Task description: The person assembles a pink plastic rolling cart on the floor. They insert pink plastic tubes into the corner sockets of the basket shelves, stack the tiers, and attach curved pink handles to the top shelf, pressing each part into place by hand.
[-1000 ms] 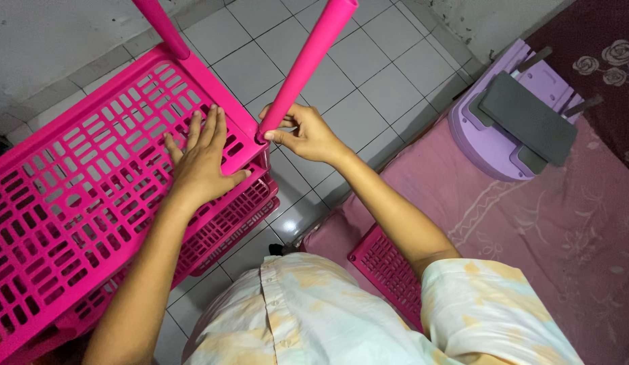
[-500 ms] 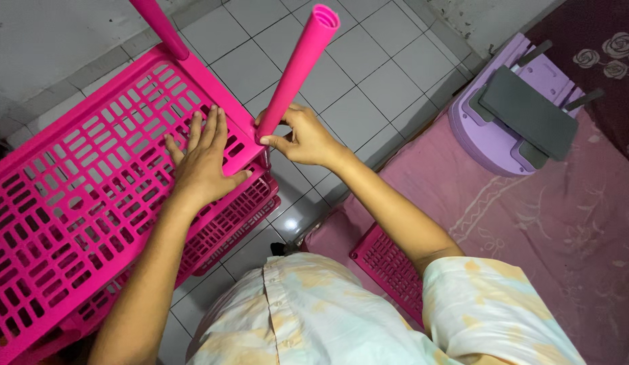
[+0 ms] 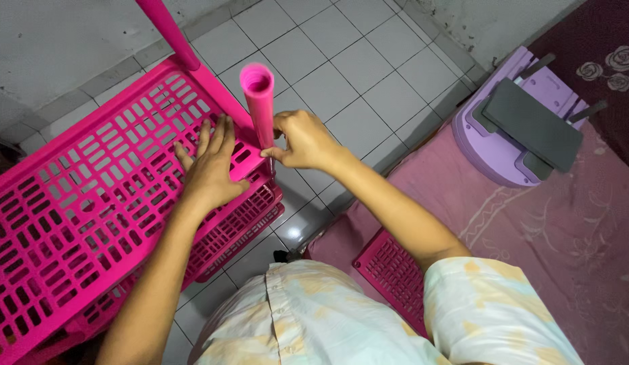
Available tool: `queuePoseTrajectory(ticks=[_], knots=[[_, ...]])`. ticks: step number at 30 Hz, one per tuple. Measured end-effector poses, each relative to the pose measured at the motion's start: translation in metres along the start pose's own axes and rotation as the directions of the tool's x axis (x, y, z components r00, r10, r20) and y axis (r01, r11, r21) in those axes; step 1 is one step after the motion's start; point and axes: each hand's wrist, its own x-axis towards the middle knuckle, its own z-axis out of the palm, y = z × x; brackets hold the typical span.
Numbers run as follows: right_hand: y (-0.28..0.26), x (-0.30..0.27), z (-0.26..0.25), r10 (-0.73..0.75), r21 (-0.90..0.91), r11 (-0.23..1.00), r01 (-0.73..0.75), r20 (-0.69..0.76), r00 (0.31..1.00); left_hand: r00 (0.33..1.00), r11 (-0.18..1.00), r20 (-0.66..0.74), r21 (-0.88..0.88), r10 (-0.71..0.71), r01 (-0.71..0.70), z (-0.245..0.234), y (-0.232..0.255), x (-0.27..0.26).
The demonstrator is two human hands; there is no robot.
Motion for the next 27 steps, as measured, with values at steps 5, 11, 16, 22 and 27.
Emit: queuePoseTrajectory(ticks=[5,11,16,22,27], knots=[[-0.012,-0.008,0.013,0.230,0.061,0.973,-0.225,-0.117,0.966,1.000,0.999,0.022,-0.036,-0.020,0.021,-0.002,-0.001,0.003],[-0.004,-0.006,0.010,0.190,0.283,0.944,-0.171,-0.040,0.981,1.000,1.000,0.016,-0.027,-0.012,0.013,0.000,-0.003,0.002],[0.007,-0.011,0.017,0.065,0.516,0.856,-0.041,-0.028,0.998,1.000,1.000,0.005,-0.023,-0.009,0.009,0.002,-0.003,0.003],[0.012,-0.014,0.037,0.120,0.354,0.935,-0.029,-0.239,0.964,1.000,1.000,-0.020,-0.005,-0.005,0.005,0.005,-0.002,0.002],[0.011,-0.020,0.048,0.198,0.349,0.933,-0.092,-0.281,0.939,0.998,0.999,-0.057,-0.032,0.006,-0.008,0.004,-0.001,0.001]])
